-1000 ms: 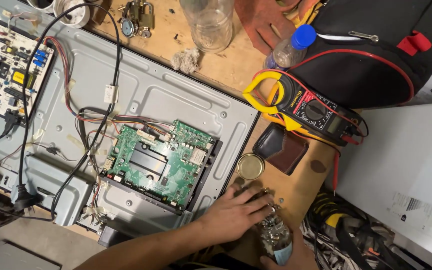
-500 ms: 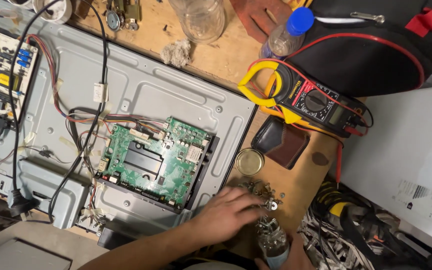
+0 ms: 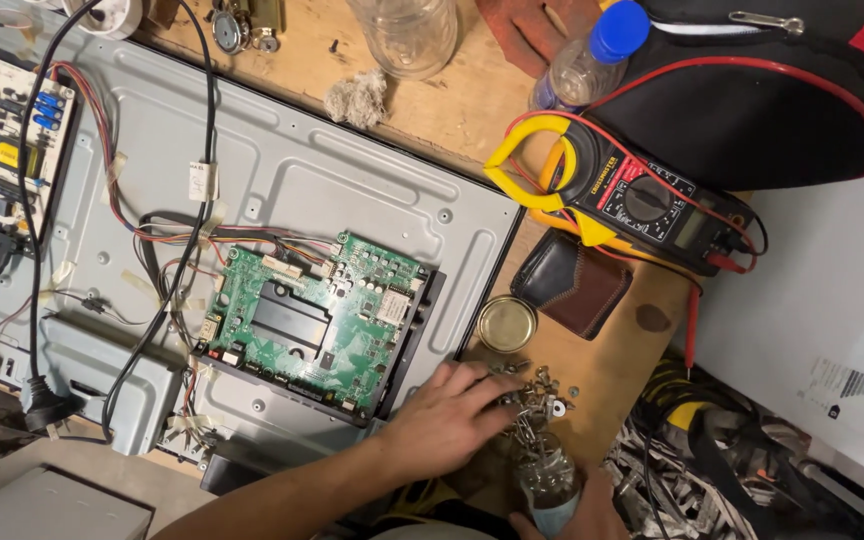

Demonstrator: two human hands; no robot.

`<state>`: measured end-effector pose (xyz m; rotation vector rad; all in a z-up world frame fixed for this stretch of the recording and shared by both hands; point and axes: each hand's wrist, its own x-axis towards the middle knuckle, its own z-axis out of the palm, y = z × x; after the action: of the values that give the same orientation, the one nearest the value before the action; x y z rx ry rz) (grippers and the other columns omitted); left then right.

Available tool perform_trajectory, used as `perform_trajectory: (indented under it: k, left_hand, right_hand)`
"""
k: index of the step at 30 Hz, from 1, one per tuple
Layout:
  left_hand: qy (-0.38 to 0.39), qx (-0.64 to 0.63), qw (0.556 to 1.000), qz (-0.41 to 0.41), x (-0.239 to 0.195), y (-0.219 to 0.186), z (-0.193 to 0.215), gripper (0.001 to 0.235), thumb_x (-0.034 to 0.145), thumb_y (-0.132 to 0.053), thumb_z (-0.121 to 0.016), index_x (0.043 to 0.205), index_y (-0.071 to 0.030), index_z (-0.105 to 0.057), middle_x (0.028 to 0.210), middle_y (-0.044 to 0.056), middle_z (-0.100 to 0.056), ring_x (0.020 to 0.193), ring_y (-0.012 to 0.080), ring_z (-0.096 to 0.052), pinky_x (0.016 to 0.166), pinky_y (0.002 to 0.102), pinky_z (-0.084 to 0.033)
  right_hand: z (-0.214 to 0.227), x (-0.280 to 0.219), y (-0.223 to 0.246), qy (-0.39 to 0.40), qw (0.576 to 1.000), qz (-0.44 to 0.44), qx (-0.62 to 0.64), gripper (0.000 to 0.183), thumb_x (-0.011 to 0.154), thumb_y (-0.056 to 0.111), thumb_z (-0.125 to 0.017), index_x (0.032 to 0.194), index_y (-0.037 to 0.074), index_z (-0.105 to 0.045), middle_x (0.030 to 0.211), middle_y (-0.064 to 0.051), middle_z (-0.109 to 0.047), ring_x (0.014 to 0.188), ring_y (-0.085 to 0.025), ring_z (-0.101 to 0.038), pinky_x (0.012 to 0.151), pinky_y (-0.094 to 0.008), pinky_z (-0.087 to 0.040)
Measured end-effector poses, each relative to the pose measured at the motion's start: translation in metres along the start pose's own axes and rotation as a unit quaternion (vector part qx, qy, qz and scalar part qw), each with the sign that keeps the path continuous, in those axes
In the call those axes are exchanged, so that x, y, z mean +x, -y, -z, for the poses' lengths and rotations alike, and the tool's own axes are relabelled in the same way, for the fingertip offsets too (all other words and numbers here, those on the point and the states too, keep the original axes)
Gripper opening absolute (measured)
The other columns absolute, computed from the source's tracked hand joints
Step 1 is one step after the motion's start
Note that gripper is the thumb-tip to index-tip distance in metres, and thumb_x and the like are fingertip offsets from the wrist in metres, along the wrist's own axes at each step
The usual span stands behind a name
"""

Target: Sorting through a pile of screws on a workbench to find specific parts during a television repair.

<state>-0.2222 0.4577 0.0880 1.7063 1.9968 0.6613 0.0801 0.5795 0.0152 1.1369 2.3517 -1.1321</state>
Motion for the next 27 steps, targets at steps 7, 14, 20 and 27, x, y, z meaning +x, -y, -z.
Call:
perform_trajectory:
  k: [7,14,20,27]
  left_hand:
    - [-0.079,0.063,0.994,0.039,0.001,-0.008,0.007,0.032,0.091,-0.022,-0.058,0.117,-0.007,-0.068,0.145,0.013,-0.050,0.120,0.0313,-0.045,0.093,0.045,-0.034]
    - [-0.050,0.061,0.997,0.015,0.002,-0.001,0.008,0.040,0.093,-0.019,-0.058,0.130,-0.008,-0.062,0.140,0.013,-0.053,0.125,0.0292,-0.047,0.102,0.045,-0.035]
    - [-0.041,0.086,0.995,0.021,0.014,0.001,0.005,0.041,0.087,-0.023,-0.068,0.125,-0.010,-0.068,0.146,0.014,-0.047,0.133,0.0326,-0.036,0.098,0.051,-0.030]
    - [0.032,0.007,0.999,-0.041,0.019,0.003,0.012,0.051,0.088,-0.017,-0.061,0.138,-0.023,-0.060,0.154,0.007,-0.045,0.132,0.0301,-0.042,0.099,0.045,-0.036]
  right_hand:
    - [0.012,0.011,0.028,0.070,0.996,-0.049,0.010,0.125,0.056,0.041,-0.098,0.154,0.009,-0.028,0.138,-0.019,-0.060,0.123,-0.038,-0.063,0.104,-0.050,-0.050]
    - [0.003,0.002,-0.003,0.085,0.993,-0.079,0.028,0.142,0.049,0.049,-0.102,0.158,0.011,-0.020,0.137,-0.016,-0.057,0.118,-0.032,-0.071,0.096,-0.043,-0.059]
    - [0.021,0.015,0.036,0.129,0.985,-0.111,0.017,0.115,0.068,0.042,-0.091,0.157,0.013,-0.026,0.131,-0.020,-0.058,0.114,-0.035,-0.066,0.099,-0.047,-0.053]
    - [0.008,0.001,0.004,0.146,0.984,-0.102,0.032,0.130,0.060,0.051,-0.095,0.160,0.018,-0.020,0.141,-0.013,-0.056,0.122,-0.030,-0.069,0.100,-0.043,-0.056]
